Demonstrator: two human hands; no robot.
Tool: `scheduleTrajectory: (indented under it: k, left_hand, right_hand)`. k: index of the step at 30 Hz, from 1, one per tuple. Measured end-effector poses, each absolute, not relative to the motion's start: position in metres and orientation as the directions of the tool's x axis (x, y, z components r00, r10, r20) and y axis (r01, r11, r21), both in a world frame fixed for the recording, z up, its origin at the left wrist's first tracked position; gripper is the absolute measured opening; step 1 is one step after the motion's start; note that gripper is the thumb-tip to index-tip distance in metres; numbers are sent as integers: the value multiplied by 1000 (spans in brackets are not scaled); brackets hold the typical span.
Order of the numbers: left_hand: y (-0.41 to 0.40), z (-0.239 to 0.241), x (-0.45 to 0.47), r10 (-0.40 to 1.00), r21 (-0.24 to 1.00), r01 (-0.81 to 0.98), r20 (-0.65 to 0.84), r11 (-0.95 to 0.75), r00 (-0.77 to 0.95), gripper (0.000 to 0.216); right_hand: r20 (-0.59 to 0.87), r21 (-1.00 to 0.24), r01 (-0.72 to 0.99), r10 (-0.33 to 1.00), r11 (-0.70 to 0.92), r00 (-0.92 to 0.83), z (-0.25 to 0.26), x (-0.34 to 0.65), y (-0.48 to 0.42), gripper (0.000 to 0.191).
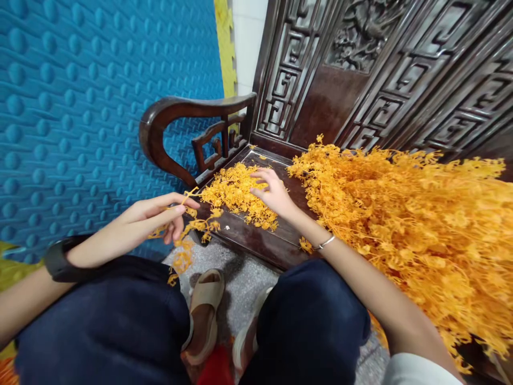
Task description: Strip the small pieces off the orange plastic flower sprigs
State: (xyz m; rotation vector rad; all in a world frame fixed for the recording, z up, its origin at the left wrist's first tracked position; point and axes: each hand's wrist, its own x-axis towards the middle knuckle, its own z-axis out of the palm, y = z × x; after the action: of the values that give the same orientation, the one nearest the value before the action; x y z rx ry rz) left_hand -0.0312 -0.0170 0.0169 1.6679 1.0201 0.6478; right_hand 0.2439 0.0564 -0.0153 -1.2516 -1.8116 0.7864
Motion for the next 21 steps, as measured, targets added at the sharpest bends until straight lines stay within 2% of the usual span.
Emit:
scheduleTrajectory:
  k: [2, 5, 7, 10, 12, 16, 21]
  left_hand:
    - [-18, 19, -28, 842, 952, 273, -34, -136, 539, 34]
    - [-19, 23, -23, 816, 957, 231, 8, -174, 578, 31]
    - [-19, 25, -19, 801, 964, 202, 20, -175, 598, 29]
    - [-19, 27, -16, 766, 977, 150, 20, -151, 643, 29]
    - [-18, 27, -15, 771, 985, 111, 31, -132, 636, 29]
    - [-18, 26, -19, 825, 983, 110, 59, -146, 562, 24]
    - [-19, 21, -21, 834, 950, 186, 115, -251, 539, 21]
  right_hand:
    - [259, -783, 430, 864, 450, -432, -1, 225, 38, 28]
    - [218, -769, 316, 693, 556, -687, 14, 195, 12, 34]
    - [295, -726, 268, 639, 633, -710, 15, 181, 3, 30]
    - [483, -630, 237, 611, 740, -627, 10, 174, 2, 23]
    - [549, -546, 242, 561, 802, -620, 8, 176, 5, 23]
    - [522, -396, 252, 442, 883, -730, 13, 189, 7, 23]
    - [440, -382, 283, 442, 880, -781, 18, 202, 3, 27]
